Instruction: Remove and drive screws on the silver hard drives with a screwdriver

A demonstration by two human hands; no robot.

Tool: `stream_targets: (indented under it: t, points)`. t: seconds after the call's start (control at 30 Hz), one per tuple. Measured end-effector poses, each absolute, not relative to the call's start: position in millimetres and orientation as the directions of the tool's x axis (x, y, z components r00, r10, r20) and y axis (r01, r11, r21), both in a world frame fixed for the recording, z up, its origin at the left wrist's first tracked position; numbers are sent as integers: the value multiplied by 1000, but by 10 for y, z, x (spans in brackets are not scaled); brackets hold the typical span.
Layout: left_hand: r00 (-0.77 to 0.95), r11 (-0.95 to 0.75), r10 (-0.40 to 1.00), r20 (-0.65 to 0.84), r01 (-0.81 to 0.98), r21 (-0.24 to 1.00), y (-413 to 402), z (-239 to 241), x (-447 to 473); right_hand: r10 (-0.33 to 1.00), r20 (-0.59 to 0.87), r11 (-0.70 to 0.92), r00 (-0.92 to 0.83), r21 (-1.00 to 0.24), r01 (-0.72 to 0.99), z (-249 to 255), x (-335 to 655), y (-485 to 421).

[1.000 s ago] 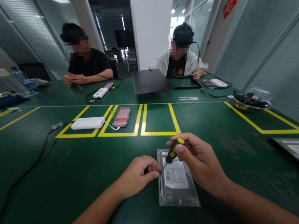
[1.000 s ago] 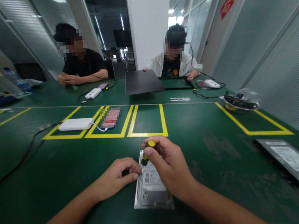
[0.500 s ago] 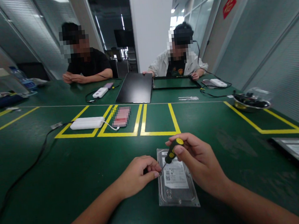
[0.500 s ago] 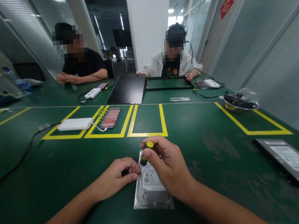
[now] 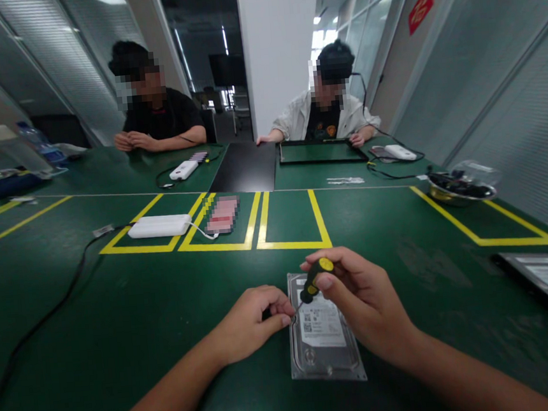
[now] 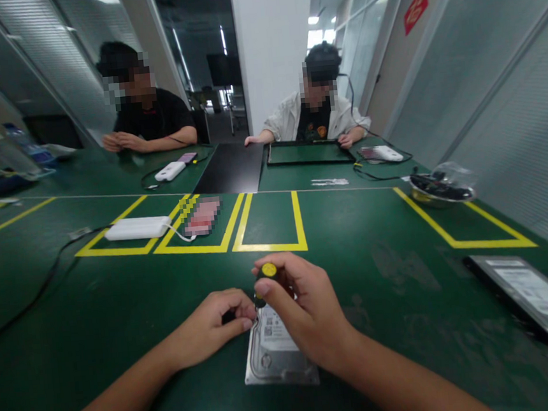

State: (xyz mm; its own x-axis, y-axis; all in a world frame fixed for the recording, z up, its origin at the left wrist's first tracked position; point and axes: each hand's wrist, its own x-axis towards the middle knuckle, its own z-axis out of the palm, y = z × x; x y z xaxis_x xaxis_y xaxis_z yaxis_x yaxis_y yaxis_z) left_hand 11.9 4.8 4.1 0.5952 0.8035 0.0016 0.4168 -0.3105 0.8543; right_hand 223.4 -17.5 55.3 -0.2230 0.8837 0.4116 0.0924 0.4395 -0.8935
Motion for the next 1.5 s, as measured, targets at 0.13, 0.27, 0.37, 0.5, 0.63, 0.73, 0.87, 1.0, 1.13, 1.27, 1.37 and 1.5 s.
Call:
stream_targets:
  t: [0.13,0.27,0.37,0.5,0.63,0.73,0.87,1.0,1.13,1.27,1.37,1.5]
  points:
    - [602,-327,798,12,416,849,46,43,120,885,405,433,-229,-897,87,574,2232,-174]
    - [602,-330,798,16,416,848,47,41,124,882,408,441,-237,-891,107,577,2232,-165]
    - [604,-336,797,19,418,844,49,42,127,879,415,453,-236,-881,137,564,2234,-157]
    - [604,-348,796,26,422,838,44,46,127,857,444,494,-261,-852,172,556,2244,-158]
    - [611,-374,790,46,421,826,38,29,118,785,520,604,-336,-763,229,617,2259,-161]
    - [606,-400,792,75,421,814,39,5,109,727,551,672,-409,-692,264,697,2266,-149]
    - [599,-406,798,69,449,796,45,-6,101,706,534,687,-465,-675,268,769,2265,-127]
    - [601,-404,797,52,468,786,45,-1,93,688,532,700,-494,-667,256,814,2263,-130]
    - [602,-399,796,58,451,798,37,-9,87,650,540,732,-535,-633,252,885,2251,-140]
    - [610,-378,791,46,429,821,34,-16,85,645,540,732,-541,-639,235,942,2230,-133]
    - [615,-388,788,43,440,810,36,-18,85,668,511,714,-541,-644,274,975,2223,-137]
    - [598,-385,801,25,482,787,39,-17,99,686,481,708,-546,-617,345,1040,2239,-164]
